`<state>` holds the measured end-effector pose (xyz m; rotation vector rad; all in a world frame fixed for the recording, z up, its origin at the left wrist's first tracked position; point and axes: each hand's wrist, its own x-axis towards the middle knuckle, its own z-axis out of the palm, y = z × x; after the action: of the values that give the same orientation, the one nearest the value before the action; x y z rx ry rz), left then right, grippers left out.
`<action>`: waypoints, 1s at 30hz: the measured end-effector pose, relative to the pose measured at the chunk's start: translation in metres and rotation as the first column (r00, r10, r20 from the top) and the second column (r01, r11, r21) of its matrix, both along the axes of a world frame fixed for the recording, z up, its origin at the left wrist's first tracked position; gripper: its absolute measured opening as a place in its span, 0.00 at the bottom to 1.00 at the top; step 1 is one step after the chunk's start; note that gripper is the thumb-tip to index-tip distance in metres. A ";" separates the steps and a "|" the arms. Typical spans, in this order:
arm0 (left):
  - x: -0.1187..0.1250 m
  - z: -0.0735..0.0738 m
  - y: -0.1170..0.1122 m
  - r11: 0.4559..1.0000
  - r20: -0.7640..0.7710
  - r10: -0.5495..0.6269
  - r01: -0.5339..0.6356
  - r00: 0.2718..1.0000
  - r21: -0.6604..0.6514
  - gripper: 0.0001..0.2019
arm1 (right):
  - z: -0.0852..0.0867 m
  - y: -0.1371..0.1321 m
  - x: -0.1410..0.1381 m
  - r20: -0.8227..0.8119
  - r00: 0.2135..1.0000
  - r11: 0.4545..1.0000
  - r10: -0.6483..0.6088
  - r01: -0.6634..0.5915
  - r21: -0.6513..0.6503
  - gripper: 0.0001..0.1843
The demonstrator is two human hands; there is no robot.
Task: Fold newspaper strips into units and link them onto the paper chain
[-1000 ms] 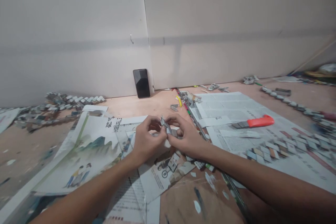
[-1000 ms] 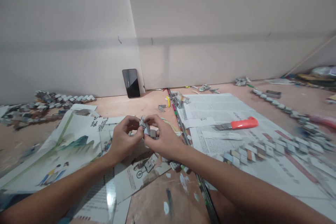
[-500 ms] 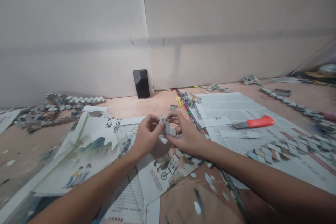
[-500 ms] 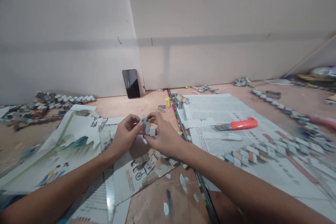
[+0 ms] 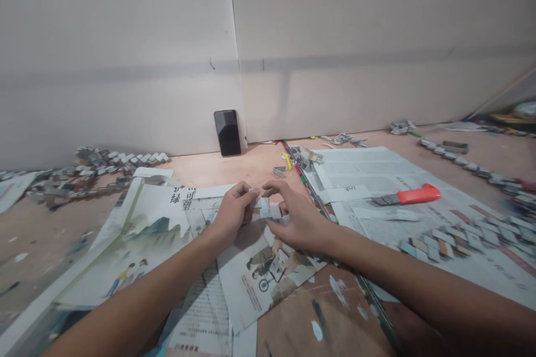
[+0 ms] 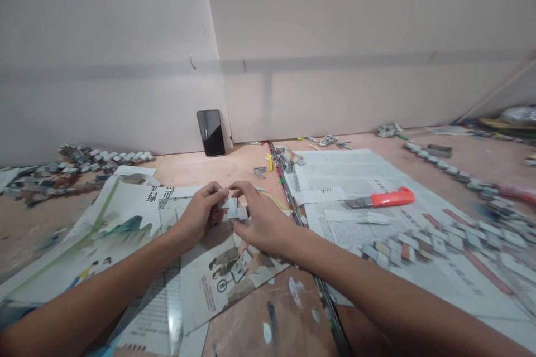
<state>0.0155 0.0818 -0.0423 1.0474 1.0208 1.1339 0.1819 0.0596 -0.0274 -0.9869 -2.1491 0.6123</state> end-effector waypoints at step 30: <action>-0.012 -0.002 0.008 0.971 0.328 -0.224 0.238 0.918 -0.003 0.14 | -0.001 0.027 0.016 -0.502 0.861 0.481 -0.084 -0.406 -0.777 0.13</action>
<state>0.0036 0.0901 -0.0442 0.8837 0.6375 1.0422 0.1980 0.0865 -0.0280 -0.9311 -1.3925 1.9762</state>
